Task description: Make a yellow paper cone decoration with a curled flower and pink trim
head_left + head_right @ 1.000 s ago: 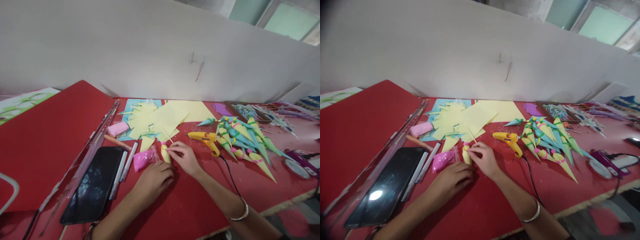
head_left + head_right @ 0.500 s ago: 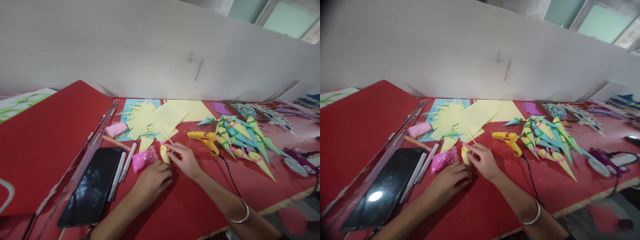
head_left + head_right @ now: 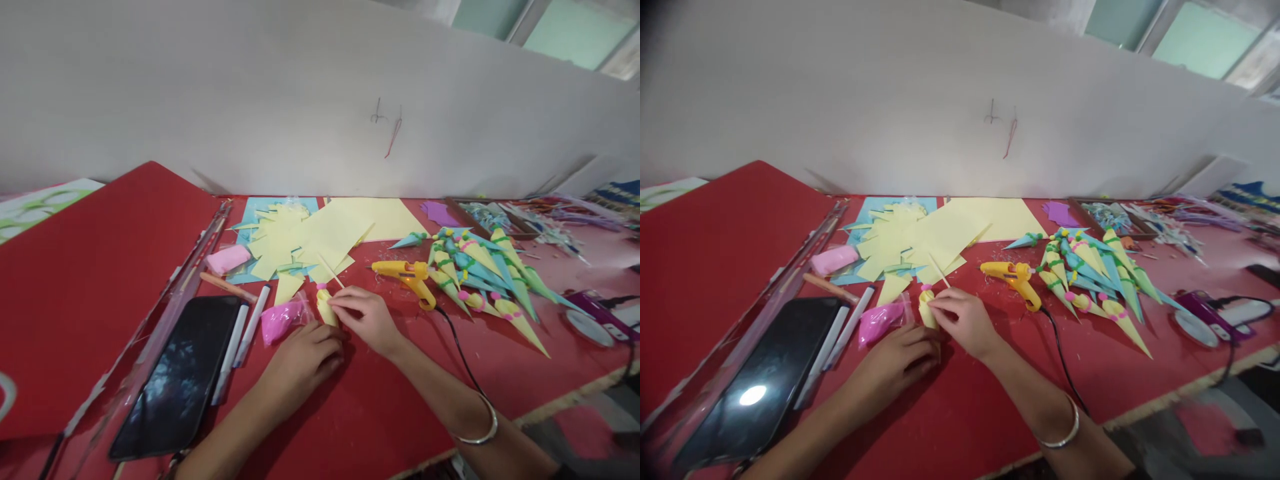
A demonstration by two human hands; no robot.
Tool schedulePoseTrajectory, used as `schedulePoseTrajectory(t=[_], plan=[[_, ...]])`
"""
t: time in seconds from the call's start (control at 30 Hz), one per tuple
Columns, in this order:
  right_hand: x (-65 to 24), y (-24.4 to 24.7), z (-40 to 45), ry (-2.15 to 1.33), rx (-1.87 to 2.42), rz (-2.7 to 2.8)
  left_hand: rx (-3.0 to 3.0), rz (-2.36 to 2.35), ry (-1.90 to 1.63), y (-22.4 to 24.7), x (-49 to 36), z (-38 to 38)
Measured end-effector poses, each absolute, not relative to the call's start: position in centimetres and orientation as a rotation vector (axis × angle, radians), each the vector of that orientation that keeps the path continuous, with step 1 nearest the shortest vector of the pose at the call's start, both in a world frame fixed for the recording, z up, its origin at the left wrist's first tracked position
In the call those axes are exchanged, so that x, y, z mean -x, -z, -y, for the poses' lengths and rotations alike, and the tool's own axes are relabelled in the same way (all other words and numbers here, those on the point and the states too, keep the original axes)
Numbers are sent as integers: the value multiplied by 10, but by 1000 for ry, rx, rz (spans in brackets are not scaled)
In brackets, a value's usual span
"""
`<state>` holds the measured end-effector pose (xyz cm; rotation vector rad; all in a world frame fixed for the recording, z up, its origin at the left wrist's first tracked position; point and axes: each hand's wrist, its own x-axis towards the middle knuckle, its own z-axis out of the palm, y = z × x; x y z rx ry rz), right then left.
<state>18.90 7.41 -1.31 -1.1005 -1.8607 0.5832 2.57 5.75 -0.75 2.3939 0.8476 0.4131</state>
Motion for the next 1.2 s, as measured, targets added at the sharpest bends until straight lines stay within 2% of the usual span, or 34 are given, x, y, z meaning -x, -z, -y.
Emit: schedulePoseTrajectory(t=[0.27, 0.5, 0.77, 1.2], plan=[[-190, 6, -72, -580, 1108, 1804, -1960, -941, -823, -6, -20, -60], [-185, 5, -70, -745, 1118, 1746, -1686, -1066, -954, -10, -15, -64], [-179, -4, -60, -879, 839, 1849, -1584, -1114, -922, -9, -20, -63], [-178, -4, -63, -846, 932, 1577, -1464, -1068, -818, -5, -25, -61]])
